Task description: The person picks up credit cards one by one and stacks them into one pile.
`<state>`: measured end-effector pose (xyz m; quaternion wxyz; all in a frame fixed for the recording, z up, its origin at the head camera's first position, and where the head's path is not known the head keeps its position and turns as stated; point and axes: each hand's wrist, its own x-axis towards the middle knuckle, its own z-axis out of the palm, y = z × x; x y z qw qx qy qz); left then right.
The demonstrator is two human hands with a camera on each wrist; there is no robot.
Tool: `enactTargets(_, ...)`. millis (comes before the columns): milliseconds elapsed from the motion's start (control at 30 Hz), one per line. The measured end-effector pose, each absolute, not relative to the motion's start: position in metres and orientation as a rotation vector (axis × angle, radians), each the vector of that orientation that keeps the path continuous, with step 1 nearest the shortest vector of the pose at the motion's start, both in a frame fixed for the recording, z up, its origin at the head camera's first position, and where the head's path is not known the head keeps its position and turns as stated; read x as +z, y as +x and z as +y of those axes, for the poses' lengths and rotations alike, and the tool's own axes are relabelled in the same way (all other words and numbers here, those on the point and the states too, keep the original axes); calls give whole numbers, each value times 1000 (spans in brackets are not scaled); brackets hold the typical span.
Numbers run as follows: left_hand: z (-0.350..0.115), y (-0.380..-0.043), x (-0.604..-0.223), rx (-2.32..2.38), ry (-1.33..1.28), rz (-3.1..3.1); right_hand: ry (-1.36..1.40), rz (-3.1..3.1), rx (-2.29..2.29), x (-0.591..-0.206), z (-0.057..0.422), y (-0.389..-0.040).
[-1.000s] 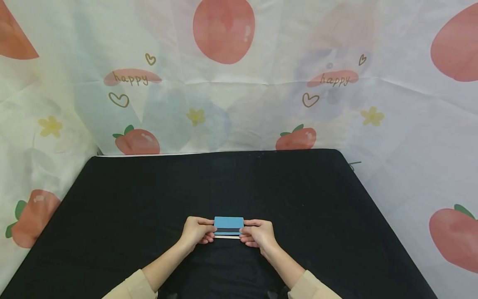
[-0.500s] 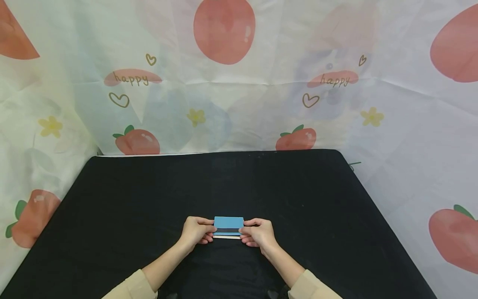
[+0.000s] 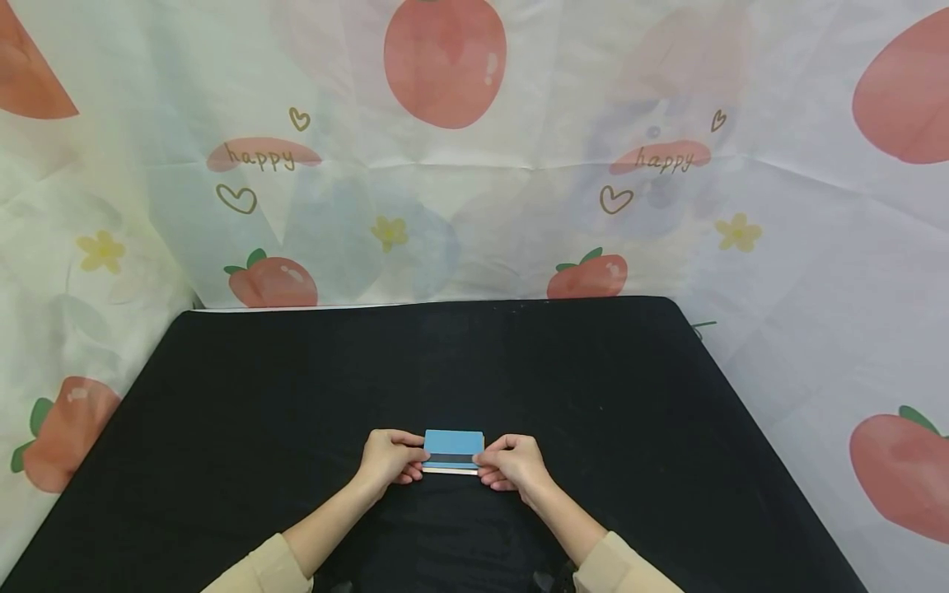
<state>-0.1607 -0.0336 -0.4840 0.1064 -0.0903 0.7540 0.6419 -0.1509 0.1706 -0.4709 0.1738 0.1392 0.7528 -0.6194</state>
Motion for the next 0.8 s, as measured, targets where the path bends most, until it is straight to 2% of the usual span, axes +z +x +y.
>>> enactTargets(800,-36,-163,-485,1869,-220,2262,338,2143,-1706,-467,179,-157)
